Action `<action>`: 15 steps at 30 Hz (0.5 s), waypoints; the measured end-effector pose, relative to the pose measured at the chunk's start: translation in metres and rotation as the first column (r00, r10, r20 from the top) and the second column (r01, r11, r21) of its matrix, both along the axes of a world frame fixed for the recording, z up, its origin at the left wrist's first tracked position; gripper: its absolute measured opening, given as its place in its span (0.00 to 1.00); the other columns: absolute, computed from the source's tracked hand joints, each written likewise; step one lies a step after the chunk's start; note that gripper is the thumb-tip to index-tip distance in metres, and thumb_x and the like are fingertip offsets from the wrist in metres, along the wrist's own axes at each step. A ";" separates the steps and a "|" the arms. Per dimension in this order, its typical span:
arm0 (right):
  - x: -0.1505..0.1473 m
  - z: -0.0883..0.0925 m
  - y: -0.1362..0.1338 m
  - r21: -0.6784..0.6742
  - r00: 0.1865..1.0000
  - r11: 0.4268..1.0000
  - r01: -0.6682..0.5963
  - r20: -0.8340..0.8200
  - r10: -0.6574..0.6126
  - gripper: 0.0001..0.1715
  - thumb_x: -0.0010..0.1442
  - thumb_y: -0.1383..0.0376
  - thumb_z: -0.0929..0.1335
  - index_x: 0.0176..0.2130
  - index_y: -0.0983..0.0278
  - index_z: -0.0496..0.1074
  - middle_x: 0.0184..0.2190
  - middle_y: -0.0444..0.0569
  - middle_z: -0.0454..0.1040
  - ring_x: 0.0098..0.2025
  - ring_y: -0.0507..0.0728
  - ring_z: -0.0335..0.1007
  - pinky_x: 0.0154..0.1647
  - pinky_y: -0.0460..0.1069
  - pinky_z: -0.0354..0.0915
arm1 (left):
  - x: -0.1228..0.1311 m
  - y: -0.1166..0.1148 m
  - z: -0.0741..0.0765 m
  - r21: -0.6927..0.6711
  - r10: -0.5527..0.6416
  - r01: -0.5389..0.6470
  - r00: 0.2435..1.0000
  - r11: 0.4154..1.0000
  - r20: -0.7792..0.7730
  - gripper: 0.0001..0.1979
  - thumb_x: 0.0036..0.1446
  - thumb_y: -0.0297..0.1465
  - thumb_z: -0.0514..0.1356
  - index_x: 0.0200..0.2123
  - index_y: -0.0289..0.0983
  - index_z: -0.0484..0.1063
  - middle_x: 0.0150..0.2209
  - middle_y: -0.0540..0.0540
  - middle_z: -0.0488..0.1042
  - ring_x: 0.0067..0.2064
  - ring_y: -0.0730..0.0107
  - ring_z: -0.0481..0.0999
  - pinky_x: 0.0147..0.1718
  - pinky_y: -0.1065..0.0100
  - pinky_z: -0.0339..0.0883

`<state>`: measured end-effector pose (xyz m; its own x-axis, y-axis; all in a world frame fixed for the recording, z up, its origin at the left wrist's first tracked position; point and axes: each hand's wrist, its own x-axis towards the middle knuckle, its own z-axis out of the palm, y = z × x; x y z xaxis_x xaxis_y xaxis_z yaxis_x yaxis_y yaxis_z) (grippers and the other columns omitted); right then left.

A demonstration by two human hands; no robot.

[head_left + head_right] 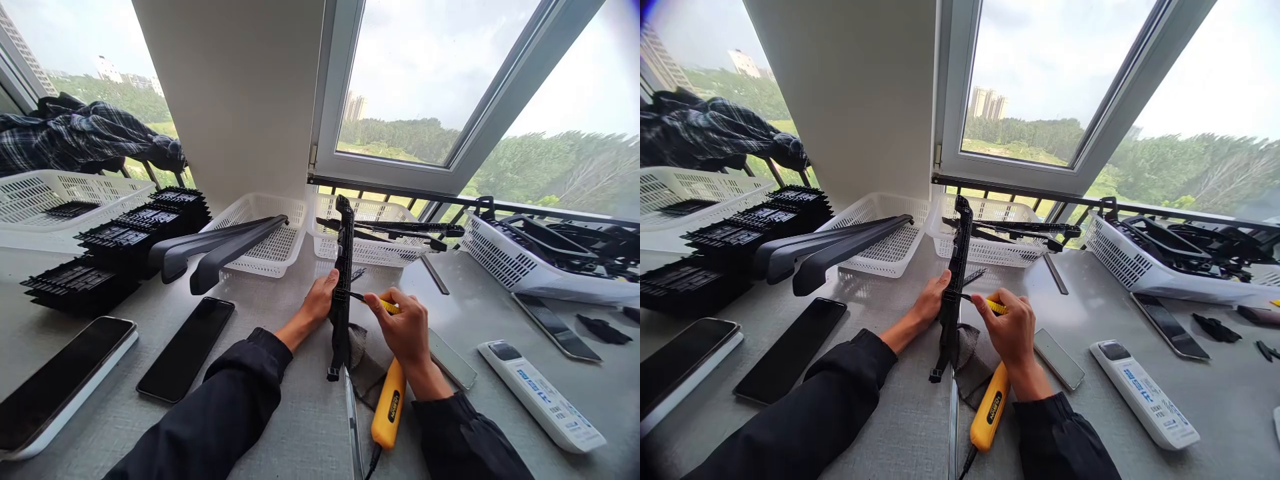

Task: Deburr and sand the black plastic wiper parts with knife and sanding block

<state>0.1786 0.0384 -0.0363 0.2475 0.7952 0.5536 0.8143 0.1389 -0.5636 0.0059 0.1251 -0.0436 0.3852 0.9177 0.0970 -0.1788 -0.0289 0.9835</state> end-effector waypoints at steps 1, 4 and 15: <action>-0.001 0.000 0.000 0.002 1.000 1.000 -0.002 -0.004 0.002 0.37 0.66 0.32 0.65 0.26 0.59 0.71 0.24 0.45 0.76 0.29 0.57 0.63 0.38 0.51 0.56 | 0.000 0.000 0.000 0.006 -0.013 0.013 1.000 1.000 -0.006 0.39 0.48 0.74 0.55 0.22 0.42 0.59 0.21 0.54 0.59 0.24 0.73 0.56 0.24 0.67 0.51; -0.003 0.000 0.000 -0.006 1.000 1.000 -0.010 0.008 0.010 0.37 0.66 0.33 0.65 0.26 0.59 0.70 0.24 0.44 0.75 0.28 0.56 0.62 0.38 0.51 0.56 | 0.002 -0.001 -0.001 -0.010 -0.039 0.039 0.999 0.999 -0.012 0.38 0.51 0.73 0.55 0.22 0.42 0.60 0.20 0.53 0.61 0.23 0.73 0.57 0.23 0.67 0.50; -0.002 0.002 0.000 -0.001 0.999 1.000 -0.027 0.022 0.027 0.38 0.66 0.33 0.66 0.24 0.59 0.68 0.22 0.43 0.73 0.26 0.56 0.61 0.36 0.50 0.55 | 0.002 0.000 -0.003 -0.031 -0.021 0.022 1.000 0.999 0.013 0.36 0.53 0.70 0.57 0.21 0.42 0.61 0.19 0.53 0.61 0.21 0.73 0.57 0.21 0.67 0.50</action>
<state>0.1764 0.0382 -0.0347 0.2139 0.8015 0.5584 0.8224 0.1607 -0.5457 0.0084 0.1251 -0.0468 0.4038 0.9119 0.0729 -0.1911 0.0061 0.9816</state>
